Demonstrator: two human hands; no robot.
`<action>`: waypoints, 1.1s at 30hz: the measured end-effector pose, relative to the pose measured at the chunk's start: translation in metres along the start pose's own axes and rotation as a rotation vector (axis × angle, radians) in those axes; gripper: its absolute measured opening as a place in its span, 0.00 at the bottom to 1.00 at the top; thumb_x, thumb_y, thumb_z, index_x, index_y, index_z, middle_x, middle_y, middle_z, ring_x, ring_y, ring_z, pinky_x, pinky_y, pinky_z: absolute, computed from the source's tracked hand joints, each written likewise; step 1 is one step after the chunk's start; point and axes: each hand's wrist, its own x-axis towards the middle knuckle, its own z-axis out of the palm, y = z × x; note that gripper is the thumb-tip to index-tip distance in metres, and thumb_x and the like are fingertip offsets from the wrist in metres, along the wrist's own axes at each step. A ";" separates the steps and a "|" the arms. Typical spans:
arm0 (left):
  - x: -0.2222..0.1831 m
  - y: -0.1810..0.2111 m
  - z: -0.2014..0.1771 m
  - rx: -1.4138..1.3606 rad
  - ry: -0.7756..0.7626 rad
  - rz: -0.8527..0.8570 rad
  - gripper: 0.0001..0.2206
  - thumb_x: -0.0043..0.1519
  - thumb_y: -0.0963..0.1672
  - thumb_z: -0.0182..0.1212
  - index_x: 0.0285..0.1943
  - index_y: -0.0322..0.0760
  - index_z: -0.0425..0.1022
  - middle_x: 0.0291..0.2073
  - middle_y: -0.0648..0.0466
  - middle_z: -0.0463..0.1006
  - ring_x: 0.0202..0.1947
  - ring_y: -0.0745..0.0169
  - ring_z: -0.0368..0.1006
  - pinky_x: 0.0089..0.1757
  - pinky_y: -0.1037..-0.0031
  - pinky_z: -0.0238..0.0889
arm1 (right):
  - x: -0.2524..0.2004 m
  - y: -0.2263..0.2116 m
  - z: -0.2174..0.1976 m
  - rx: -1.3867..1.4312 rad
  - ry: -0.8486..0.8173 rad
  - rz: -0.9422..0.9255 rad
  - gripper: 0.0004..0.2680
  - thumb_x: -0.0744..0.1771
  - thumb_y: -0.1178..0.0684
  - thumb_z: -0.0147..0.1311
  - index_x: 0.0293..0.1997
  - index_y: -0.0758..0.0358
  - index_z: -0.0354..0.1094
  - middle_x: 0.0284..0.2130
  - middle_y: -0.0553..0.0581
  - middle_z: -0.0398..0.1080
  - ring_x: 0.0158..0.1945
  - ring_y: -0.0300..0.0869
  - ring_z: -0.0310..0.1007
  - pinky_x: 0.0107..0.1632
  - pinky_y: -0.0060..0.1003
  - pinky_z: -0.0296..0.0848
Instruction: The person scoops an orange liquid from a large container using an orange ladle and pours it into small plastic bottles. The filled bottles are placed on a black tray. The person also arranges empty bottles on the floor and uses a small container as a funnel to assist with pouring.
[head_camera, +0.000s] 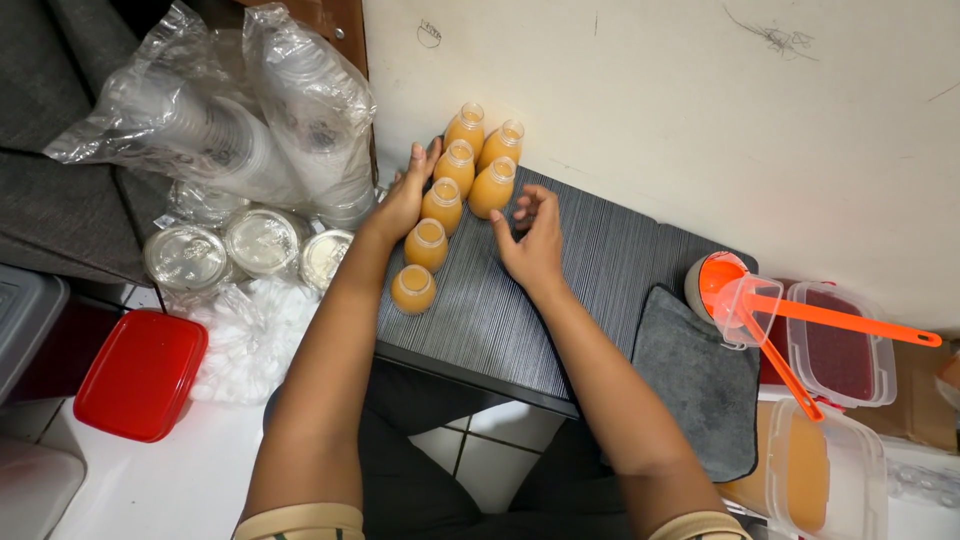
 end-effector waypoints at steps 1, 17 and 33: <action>-0.001 0.000 0.000 -0.002 0.000 -0.002 0.36 0.62 0.64 0.10 0.78 0.62 0.41 0.76 0.47 0.38 0.70 0.22 0.23 0.64 0.44 0.08 | -0.002 0.000 0.000 -0.001 -0.002 0.001 0.21 0.65 0.50 0.62 0.59 0.64 0.54 0.41 0.56 0.62 0.40 0.44 0.70 0.39 0.35 0.76; 0.016 -0.011 0.004 -0.026 -0.022 0.085 0.33 0.67 0.60 0.11 0.79 0.52 0.40 0.76 0.49 0.38 0.75 0.43 0.28 0.65 0.51 0.07 | -0.001 -0.039 -0.008 -0.191 -0.312 -0.116 0.08 0.63 0.49 0.61 0.33 0.58 0.66 0.17 0.52 0.68 0.20 0.45 0.70 0.23 0.37 0.67; 0.003 0.001 0.003 0.016 0.003 0.127 0.32 0.68 0.58 0.12 0.79 0.45 0.39 0.76 0.46 0.38 0.75 0.47 0.31 0.65 0.46 0.08 | 0.002 -0.043 -0.007 -0.303 -0.350 -0.105 0.08 0.66 0.48 0.57 0.31 0.57 0.65 0.18 0.50 0.66 0.23 0.46 0.71 0.27 0.38 0.69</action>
